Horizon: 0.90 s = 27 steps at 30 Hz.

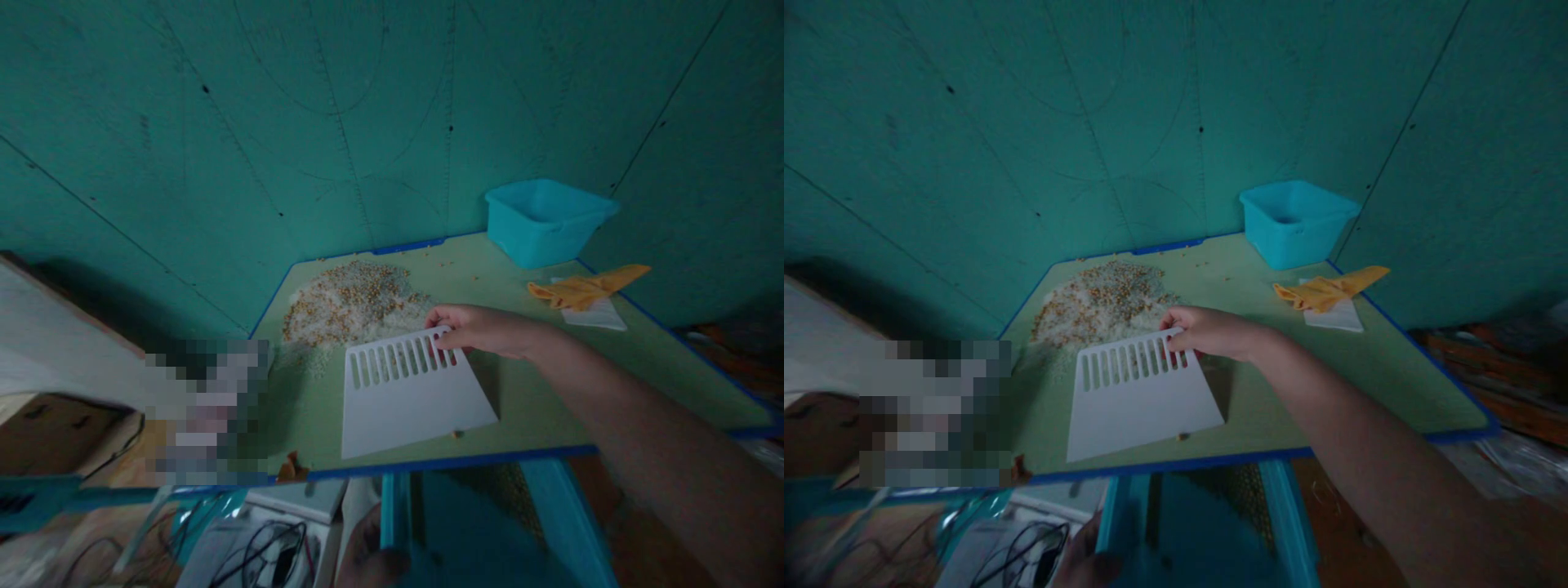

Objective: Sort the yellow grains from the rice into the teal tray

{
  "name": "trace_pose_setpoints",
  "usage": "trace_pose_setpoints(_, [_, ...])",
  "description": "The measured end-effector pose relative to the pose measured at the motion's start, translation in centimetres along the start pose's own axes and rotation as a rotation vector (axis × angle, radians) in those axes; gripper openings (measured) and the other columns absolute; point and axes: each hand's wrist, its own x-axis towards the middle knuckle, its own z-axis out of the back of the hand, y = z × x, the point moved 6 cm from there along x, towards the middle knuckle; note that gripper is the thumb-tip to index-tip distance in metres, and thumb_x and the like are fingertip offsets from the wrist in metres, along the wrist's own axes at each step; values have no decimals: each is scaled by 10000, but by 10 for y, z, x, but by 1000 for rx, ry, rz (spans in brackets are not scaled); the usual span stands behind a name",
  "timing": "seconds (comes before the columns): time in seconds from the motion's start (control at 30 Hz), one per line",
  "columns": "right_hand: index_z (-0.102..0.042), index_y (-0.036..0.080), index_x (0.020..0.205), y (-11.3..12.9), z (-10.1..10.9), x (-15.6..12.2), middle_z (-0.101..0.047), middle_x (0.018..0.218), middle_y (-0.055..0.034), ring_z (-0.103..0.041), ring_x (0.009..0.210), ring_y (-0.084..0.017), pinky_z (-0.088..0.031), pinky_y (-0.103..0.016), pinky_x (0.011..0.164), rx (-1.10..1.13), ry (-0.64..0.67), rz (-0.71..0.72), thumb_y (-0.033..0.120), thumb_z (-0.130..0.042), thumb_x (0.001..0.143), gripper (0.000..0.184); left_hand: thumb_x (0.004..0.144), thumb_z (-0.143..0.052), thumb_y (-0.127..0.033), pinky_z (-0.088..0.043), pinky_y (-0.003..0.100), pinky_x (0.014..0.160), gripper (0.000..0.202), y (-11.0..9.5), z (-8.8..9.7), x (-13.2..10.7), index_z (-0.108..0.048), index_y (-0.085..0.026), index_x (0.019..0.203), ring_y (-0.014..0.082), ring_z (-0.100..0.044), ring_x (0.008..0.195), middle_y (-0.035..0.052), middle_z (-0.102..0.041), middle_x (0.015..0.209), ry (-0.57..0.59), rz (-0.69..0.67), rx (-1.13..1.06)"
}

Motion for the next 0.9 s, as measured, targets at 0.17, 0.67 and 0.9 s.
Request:
trace_pose_setpoints(0.17, [-530,182,859,-6,-8,-1,-637,714,23,-577,603,-116,-406,-234,553,-65,154,11,203,-629,654,228,465,-695,-163,-481,314,574,209,-5,0,-7,-742,-171,669,259,-660,616,43,-711,567,15,-45,3])
trace_pose_setpoints(0.67, [-558,181,814,1,-13,-8,-635,704,27,-570,598,-104,-392,-214,529,-105,214,37,231,-605,710,124,480,-710,-181,-512,351,594,267,7,-6,-1,-741,-169,744,278,-673,629,53,-721,603,73,9,-25])
trace_pose_setpoints(0.9, [-589,183,818,2,-7,-7,-639,669,6,-560,577,-121,-409,-247,550,6,39,5,299,-643,680,188,505,-644,-118,-523,390,633,367,-11,6,-24,-739,-148,859,312,-683,705,102,-750,764,43,-39,-77])
